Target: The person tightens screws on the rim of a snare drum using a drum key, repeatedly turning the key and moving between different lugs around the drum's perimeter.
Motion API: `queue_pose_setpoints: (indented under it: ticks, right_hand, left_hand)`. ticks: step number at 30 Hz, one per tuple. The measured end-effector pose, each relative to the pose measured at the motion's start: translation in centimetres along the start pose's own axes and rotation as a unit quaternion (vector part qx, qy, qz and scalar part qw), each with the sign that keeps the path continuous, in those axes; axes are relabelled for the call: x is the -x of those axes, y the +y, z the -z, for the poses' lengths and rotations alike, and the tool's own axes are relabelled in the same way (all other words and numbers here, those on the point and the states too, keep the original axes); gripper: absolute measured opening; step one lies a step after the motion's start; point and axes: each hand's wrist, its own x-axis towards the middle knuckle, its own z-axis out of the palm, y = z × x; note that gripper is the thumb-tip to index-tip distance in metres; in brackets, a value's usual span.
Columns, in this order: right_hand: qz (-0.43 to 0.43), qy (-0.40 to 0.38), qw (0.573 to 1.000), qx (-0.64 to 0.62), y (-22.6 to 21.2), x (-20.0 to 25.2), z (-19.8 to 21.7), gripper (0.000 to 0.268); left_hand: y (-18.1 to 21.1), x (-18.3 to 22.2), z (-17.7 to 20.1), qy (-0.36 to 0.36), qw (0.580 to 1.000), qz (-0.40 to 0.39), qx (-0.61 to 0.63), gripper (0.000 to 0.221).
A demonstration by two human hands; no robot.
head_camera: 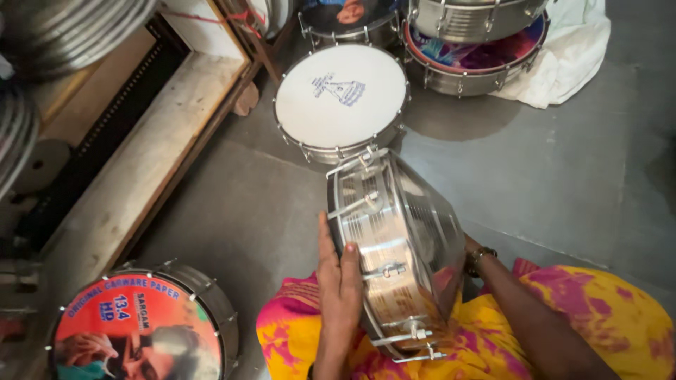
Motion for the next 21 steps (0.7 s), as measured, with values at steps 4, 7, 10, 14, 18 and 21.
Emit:
queue_pose_setpoints:
  ticks: [4,7,10,14,18,21]
  right_hand:
    - [0.095,0.059,0.993,0.04,-0.5,-0.3,-0.9,0.038]
    - [0.184,0.099,0.954,0.213,-0.8,-0.2,-0.9,0.033]
    - [0.212,0.102,0.958,0.164,-0.9,-0.4,-0.8,0.032]
    - [0.037,0.149,0.978,-0.138,-0.8,-0.6,-0.4,0.048]
    - [0.029,0.135,0.98,-0.146,0.7,-0.3,0.3,0.046]
    - [0.02,0.154,0.982,-0.107,1.5,-0.3,0.6,0.043]
  left_hand:
    - [0.2,1.0,-0.1,0.014,0.999,-0.035,-0.015,0.064]
    - [-0.2,1.6,0.1,0.02,0.999,-0.029,0.014,0.064]
    - [-1.3,2.3,0.6,0.025,0.997,-0.065,-0.022,0.065]
    - [-3.6,4.3,-0.3,0.038,0.998,-0.038,0.039,0.07]
    - [-6.6,7.1,-2.2,0.068,0.988,-0.01,0.136,0.074]
    - [-7.6,7.9,-2.2,0.046,0.998,-0.014,0.039,0.078]
